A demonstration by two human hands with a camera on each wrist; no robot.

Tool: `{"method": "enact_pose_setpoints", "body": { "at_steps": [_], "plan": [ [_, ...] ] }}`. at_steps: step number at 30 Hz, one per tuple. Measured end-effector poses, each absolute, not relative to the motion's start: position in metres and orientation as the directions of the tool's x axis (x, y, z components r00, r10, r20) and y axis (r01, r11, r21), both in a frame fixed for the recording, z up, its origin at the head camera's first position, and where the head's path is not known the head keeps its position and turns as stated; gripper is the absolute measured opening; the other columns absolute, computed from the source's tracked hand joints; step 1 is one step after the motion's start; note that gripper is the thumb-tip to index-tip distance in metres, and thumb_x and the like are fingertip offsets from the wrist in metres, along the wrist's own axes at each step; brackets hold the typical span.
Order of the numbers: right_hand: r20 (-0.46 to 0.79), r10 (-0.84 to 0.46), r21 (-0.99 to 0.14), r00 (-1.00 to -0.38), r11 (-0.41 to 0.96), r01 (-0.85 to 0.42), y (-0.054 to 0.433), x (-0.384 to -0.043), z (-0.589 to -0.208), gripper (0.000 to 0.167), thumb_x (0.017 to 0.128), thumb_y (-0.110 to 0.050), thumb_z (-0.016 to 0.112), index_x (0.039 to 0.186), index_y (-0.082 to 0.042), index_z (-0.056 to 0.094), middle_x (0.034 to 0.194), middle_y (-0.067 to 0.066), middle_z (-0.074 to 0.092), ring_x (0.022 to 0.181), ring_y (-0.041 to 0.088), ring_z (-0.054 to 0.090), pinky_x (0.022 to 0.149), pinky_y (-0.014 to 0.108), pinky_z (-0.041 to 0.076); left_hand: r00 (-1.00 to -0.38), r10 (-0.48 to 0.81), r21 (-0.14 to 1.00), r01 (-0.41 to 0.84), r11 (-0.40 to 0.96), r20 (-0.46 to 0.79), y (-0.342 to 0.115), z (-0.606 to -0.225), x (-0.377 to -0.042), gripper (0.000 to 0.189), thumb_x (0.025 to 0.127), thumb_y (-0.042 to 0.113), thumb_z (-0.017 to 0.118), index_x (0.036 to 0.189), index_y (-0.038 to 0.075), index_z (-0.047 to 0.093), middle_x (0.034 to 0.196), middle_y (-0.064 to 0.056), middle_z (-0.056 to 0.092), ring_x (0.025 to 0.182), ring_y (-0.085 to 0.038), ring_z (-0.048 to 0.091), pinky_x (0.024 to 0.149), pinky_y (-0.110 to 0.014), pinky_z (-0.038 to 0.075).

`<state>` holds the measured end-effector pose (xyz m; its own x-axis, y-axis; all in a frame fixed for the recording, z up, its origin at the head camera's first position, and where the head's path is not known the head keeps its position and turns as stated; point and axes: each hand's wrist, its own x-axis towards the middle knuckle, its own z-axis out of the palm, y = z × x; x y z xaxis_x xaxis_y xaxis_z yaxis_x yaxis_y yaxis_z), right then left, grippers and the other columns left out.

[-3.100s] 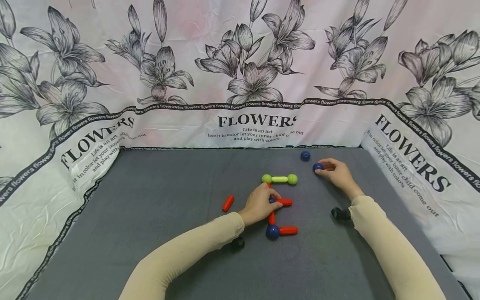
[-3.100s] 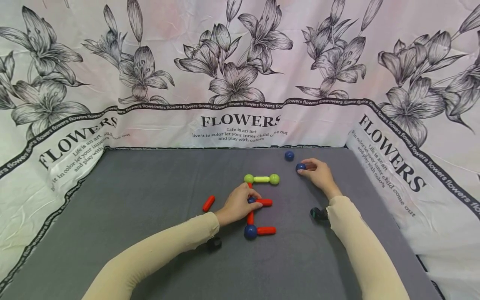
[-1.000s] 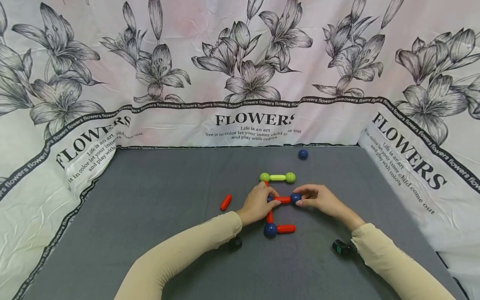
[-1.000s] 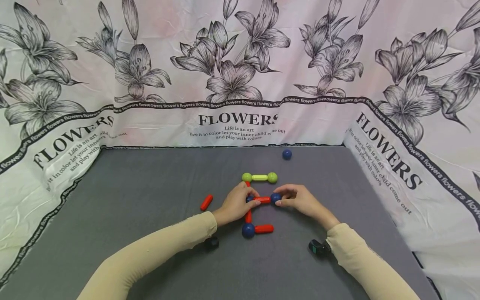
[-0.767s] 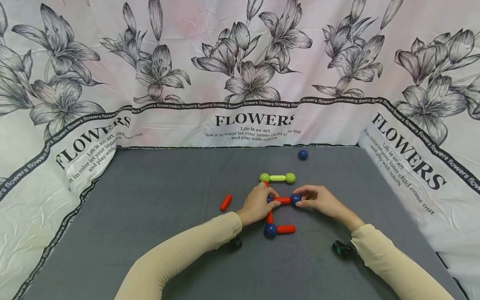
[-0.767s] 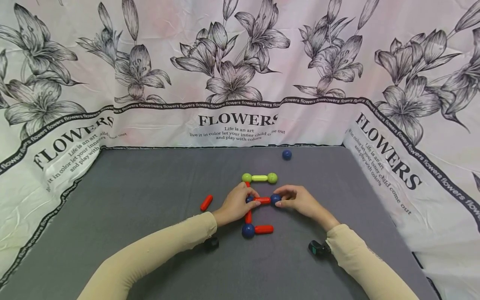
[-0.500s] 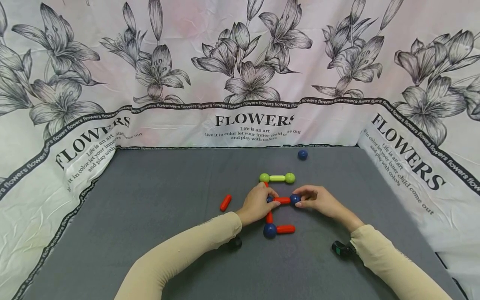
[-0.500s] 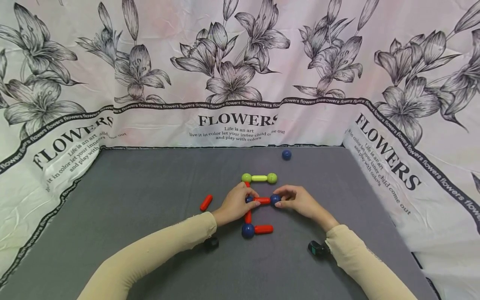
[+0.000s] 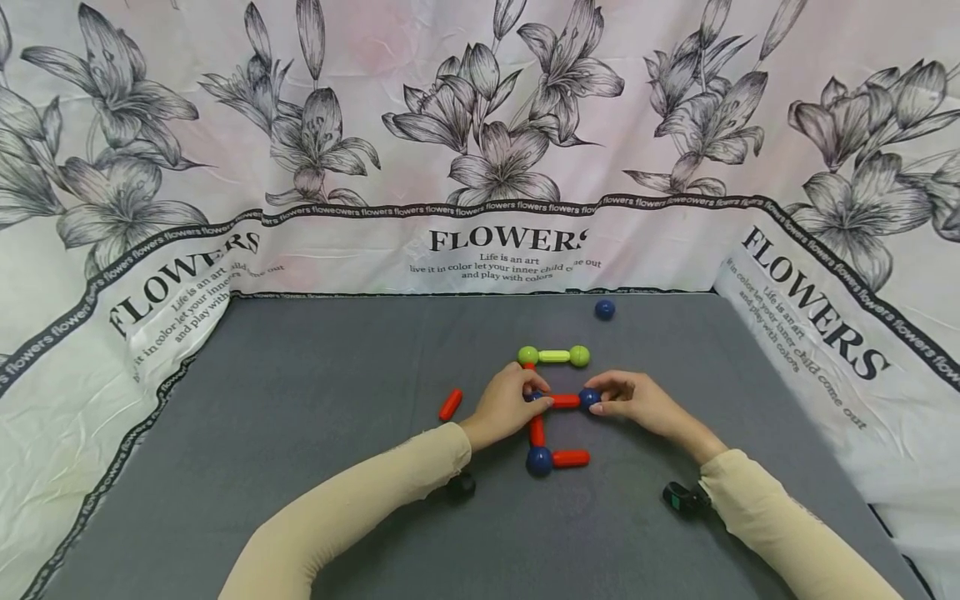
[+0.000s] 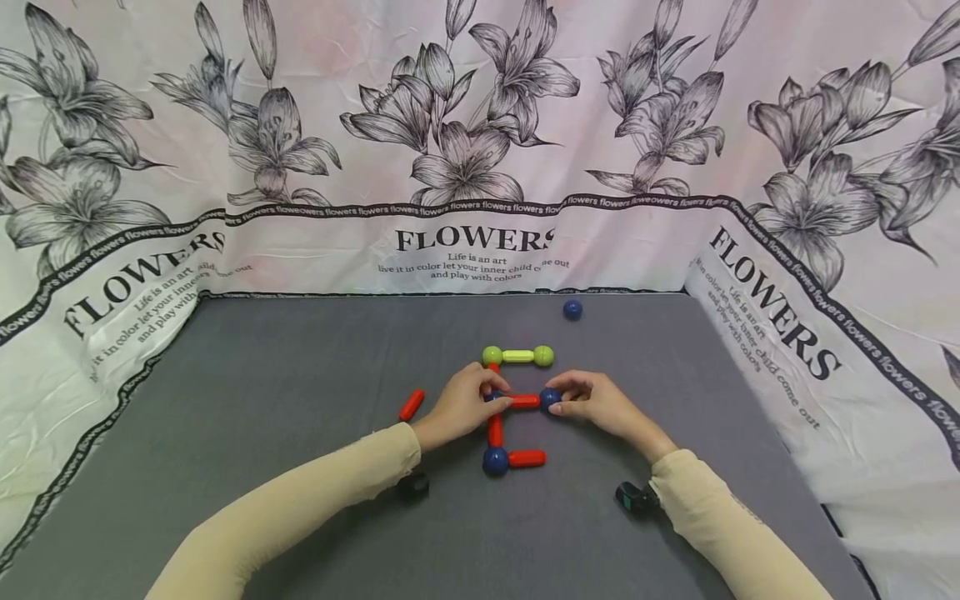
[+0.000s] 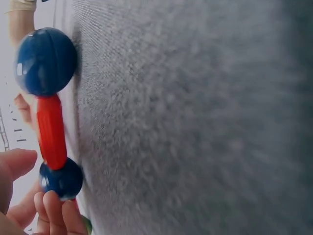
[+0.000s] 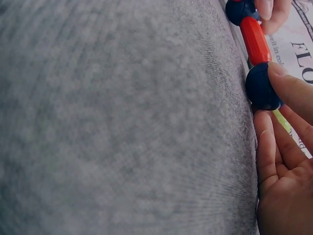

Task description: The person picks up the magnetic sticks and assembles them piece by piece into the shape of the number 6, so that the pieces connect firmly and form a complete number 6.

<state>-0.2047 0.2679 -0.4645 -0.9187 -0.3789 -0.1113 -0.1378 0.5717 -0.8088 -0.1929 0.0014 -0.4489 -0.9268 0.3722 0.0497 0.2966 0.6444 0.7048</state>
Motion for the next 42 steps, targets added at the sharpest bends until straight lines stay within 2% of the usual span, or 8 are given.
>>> {"method": "enact_pose_setpoints", "body": {
  "at_steps": [8, 12, 17, 19, 23, 26, 30, 42],
  "plan": [
    [-0.099, -0.375, -0.812, -0.922, 0.566, -0.143, 0.269, -0.205, -0.465, 0.039, 0.087, -0.03, 0.077, 0.121, -0.013, 0.066, 0.098, 0.005, 0.063, 0.082, 0.012, 0.056, 0.063, 0.023, 0.046, -0.928, 0.365, 0.731, 0.303, 0.611, 0.08, -0.036, -0.44, -0.194, 0.018, 0.092, 0.024, 0.071, 0.106, 0.013, 0.072, 0.089, -0.005, 0.056, 0.072, -0.01, 0.047, 0.064, -0.018, 0.04],
    [-0.102, -0.374, -0.821, -0.922, 0.556, -0.135, 0.269, -0.204, -0.465, 0.04, 0.086, -0.03, 0.078, 0.121, -0.014, 0.067, 0.098, 0.005, 0.063, 0.081, 0.012, 0.056, 0.063, 0.023, 0.046, -0.945, 0.322, 0.745, 0.255, 0.617, 0.057, -0.065, -0.438, -0.2, 0.018, 0.091, 0.021, 0.071, 0.107, 0.012, 0.072, 0.09, -0.005, 0.055, 0.07, -0.011, 0.049, 0.06, -0.021, 0.043],
    [-0.1, -0.373, -0.817, -0.922, 0.56, -0.138, 0.269, -0.206, -0.467, 0.04, 0.086, -0.03, 0.078, 0.121, -0.014, 0.066, 0.099, 0.005, 0.063, 0.082, 0.012, 0.056, 0.063, 0.023, 0.046, -0.955, 0.297, 0.769, 0.183, 0.613, -0.009, -0.1, -0.44, -0.204, 0.025, 0.091, 0.02, 0.072, 0.113, 0.009, 0.07, 0.096, -0.008, 0.056, 0.076, -0.016, 0.051, 0.065, -0.026, 0.044],
    [-0.105, -0.368, -0.815, -0.924, 0.564, -0.132, 0.269, -0.206, -0.468, 0.04, 0.086, -0.03, 0.078, 0.121, -0.014, 0.067, 0.1, 0.006, 0.063, 0.083, 0.012, 0.056, 0.064, 0.023, 0.046, -0.95, 0.31, 0.765, 0.176, 0.62, -0.033, -0.112, -0.444, -0.204, 0.029, 0.09, 0.021, 0.073, 0.116, 0.008, 0.069, 0.097, -0.008, 0.056, 0.079, -0.015, 0.05, 0.068, -0.025, 0.043],
    [-0.113, -0.375, -0.818, -0.92, 0.56, -0.128, 0.269, -0.204, -0.467, 0.04, 0.086, -0.029, 0.078, 0.121, -0.014, 0.066, 0.102, 0.009, 0.063, 0.085, 0.014, 0.056, 0.065, 0.022, 0.046, -0.916, 0.394, 0.772, 0.193, 0.606, -0.081, -0.131, -0.452, -0.206, 0.038, 0.089, 0.02, 0.075, 0.123, 0.007, 0.065, 0.099, -0.01, 0.057, 0.077, -0.013, 0.053, 0.064, -0.023, 0.046],
    [-0.11, -0.38, -0.825, -0.918, 0.55, -0.129, 0.268, -0.203, -0.465, 0.04, 0.086, -0.028, 0.077, 0.122, -0.013, 0.066, 0.103, 0.011, 0.063, 0.085, 0.014, 0.056, 0.065, 0.022, 0.046, -0.873, 0.477, 0.771, 0.235, 0.591, -0.1, -0.138, -0.453, -0.206, 0.045, 0.088, 0.02, 0.076, 0.129, 0.006, 0.062, 0.101, -0.01, 0.058, 0.076, -0.012, 0.056, 0.063, -0.022, 0.049],
    [-0.107, -0.383, -0.831, -0.917, 0.541, -0.129, 0.268, -0.202, -0.464, 0.04, 0.086, -0.027, 0.077, 0.122, -0.013, 0.066, 0.103, 0.011, 0.063, 0.084, 0.014, 0.056, 0.065, 0.022, 0.046, -0.838, 0.536, 0.746, 0.295, 0.597, -0.098, -0.14, -0.451, -0.205, 0.047, 0.089, 0.023, 0.075, 0.131, 0.006, 0.061, 0.101, -0.009, 0.059, 0.078, -0.01, 0.056, 0.068, -0.021, 0.047],
    [-0.127, -0.388, -0.818, -0.913, 0.562, -0.125, 0.268, -0.204, -0.465, 0.038, 0.089, -0.032, 0.075, 0.122, -0.016, 0.066, 0.104, 0.007, 0.063, 0.086, 0.013, 0.057, 0.066, 0.022, 0.046, -0.839, 0.539, 0.744, 0.314, 0.589, -0.073, -0.14, -0.452, -0.204, 0.044, 0.089, 0.022, 0.075, 0.128, 0.005, 0.062, 0.098, -0.008, 0.06, 0.076, -0.01, 0.053, 0.067, -0.02, 0.046]
  ]
}}
